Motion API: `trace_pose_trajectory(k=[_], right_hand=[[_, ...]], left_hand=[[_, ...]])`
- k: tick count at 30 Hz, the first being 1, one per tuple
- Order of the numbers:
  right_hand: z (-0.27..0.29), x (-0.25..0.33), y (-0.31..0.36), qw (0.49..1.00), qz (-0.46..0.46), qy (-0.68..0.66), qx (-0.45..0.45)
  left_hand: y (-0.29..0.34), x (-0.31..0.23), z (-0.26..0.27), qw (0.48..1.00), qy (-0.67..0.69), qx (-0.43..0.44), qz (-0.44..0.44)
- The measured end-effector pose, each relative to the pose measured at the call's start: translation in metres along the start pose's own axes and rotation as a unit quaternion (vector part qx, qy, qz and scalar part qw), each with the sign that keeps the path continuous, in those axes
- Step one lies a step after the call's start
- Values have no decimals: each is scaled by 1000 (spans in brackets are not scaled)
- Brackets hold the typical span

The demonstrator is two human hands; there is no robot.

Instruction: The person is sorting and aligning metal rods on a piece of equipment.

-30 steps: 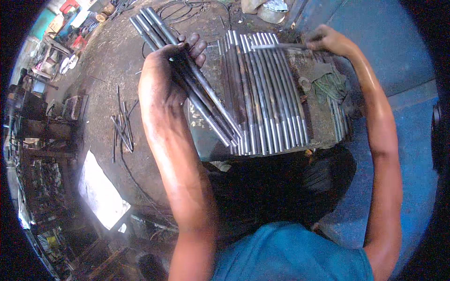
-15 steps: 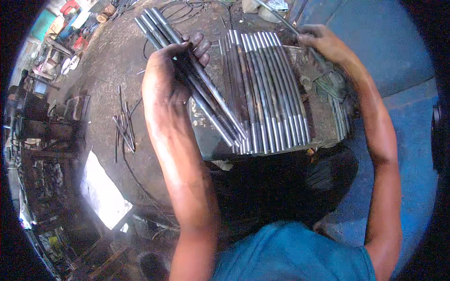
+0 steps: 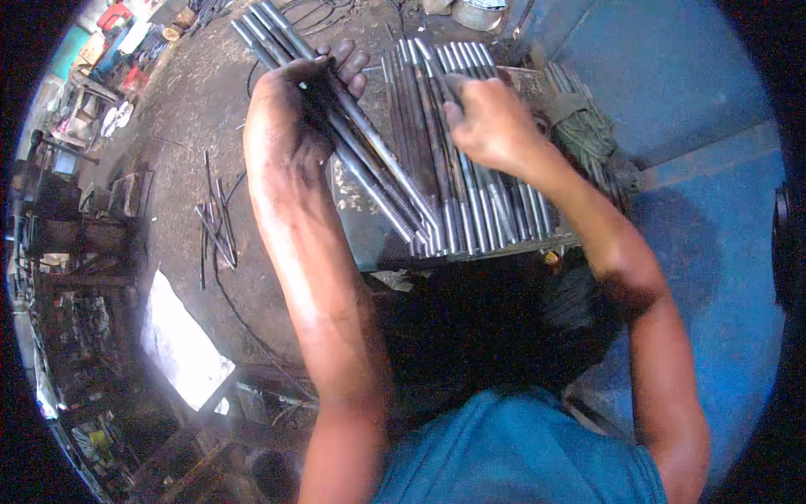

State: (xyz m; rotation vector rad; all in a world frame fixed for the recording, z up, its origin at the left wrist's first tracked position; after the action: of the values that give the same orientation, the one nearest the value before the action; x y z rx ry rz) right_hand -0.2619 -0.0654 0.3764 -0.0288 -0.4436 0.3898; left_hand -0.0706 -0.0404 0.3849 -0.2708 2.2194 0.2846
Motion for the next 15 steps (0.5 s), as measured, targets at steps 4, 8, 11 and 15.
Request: trace_pose_trajectory(k=[4, 8, 11, 15], right_hand=[[-10, 12, 5, 1000, -1, 17, 12], [-14, 13, 4, 998, 14, 52, 29], [-14, 14, 9, 998, 13, 53, 37], [-13, 25, 11, 995, -34, 76, 49]], left_hand=[[0, -4, 2, 1000, 1, 6, -10], [1, -6, -3, 1000, -3, 8, -20], [-1, -5, -2, 999, 14, 27, -19], [0, -6, 1, 1000, 18, 16, -11]])
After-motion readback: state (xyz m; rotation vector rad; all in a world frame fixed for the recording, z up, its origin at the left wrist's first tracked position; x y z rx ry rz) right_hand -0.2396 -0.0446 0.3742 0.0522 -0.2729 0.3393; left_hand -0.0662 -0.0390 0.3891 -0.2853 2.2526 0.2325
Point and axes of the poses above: each hand's wrist, its own y-axis away from the middle knuckle, its own z-axis out of the back of the hand, x = y × z, the point moved 9 cm from there along -y, towards the middle knuckle, and after that the axes turned 4 degrees about -z, right-handed, at the moved point
